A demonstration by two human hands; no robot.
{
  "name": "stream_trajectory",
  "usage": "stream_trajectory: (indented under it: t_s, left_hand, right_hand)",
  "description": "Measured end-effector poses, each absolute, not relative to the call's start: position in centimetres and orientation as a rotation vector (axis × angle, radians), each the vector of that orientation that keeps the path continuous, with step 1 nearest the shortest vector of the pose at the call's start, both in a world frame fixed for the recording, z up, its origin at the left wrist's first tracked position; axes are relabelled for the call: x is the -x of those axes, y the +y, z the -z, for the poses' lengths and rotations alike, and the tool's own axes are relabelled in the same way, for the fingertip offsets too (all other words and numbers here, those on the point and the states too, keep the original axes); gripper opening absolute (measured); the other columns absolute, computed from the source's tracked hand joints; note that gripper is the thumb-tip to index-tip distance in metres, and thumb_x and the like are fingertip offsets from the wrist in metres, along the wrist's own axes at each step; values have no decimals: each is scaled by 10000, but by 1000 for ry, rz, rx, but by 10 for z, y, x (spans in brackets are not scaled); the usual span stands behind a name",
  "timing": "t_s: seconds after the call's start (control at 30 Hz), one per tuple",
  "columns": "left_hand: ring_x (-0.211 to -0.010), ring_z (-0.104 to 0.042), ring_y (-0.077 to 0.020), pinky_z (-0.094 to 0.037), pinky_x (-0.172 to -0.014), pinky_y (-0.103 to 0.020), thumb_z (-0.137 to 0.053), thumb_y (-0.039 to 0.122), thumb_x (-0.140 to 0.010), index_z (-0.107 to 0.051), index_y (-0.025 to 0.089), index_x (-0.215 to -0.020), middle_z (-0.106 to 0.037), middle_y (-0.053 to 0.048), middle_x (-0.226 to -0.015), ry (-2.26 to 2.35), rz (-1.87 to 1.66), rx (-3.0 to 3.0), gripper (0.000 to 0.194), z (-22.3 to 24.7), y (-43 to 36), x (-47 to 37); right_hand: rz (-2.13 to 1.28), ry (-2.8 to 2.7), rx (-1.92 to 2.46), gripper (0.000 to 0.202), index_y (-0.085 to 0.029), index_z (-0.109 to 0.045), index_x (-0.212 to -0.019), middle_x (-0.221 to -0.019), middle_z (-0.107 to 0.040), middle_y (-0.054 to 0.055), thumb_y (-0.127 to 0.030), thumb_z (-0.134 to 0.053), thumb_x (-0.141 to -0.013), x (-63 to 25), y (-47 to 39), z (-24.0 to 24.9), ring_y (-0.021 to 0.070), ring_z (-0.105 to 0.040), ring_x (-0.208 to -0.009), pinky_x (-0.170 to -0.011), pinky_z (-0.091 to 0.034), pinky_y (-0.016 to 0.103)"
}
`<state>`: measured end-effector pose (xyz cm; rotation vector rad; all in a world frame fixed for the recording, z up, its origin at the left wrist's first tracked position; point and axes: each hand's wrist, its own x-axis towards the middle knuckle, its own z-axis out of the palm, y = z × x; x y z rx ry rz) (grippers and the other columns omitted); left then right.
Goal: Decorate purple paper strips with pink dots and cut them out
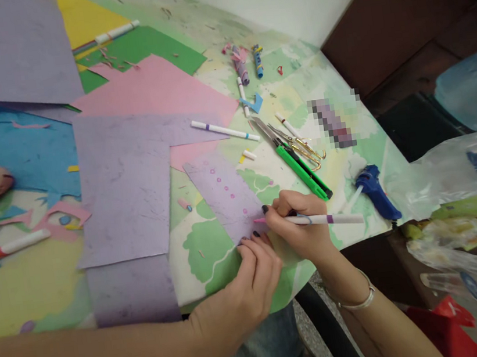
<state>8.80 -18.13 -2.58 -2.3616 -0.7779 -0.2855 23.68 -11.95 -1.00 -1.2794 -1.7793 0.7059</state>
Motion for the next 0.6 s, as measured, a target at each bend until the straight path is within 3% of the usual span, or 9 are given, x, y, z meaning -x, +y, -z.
stream_trajectory:
  t_s: [0.17,0.27,0.4,0.6]
  left_hand:
    - [-875,-603,-260,-489,-781,-362,-342,212,-841,-614,-13,-1109,-633,-176,-1012,-776,295,2368,443,26,-181,-88]
    - [-862,-602,-251,-487,-769,-358,-337,198,-844,-616,-7,-1111,-634,-169,-1004,-777,281,2347,437,25,-180,-88]
    - [-847,-602,-241,-479,-745,-356,-329,183,-855,-615,-1,-1117,-635,-166,-1004,-748,255,2323,428,24,-179,-88]
    - [-888,-600,-277,-459,-751,-412,-375,197,-850,-628,31,-1121,-633,-190,-1068,-769,161,2390,406,21,-184,-94]
  right_hand:
    - [-770,-1690,1310,399,-179,-279,-520,-478,-291,-83,-62,-604,-721,-238,-120,8,48,-262,-460,-442,-228,215]
    - [-872,-1452,1338,363,-185,-364,-552,-467,-374,-83,-180,-662,-759,-240,-117,7,48,-321,-431,-423,-257,204]
    - [-887,-1166,1295,283,-208,-441,-653,-422,-377,-105,-318,-662,-792,-242,-114,7,51,-306,-367,-374,-242,192]
    - [-803,-1100,1216,160,-195,-586,-758,-531,-521,-54,-335,-654,-794,-243,-112,8,57,-394,-420,-397,-294,197]
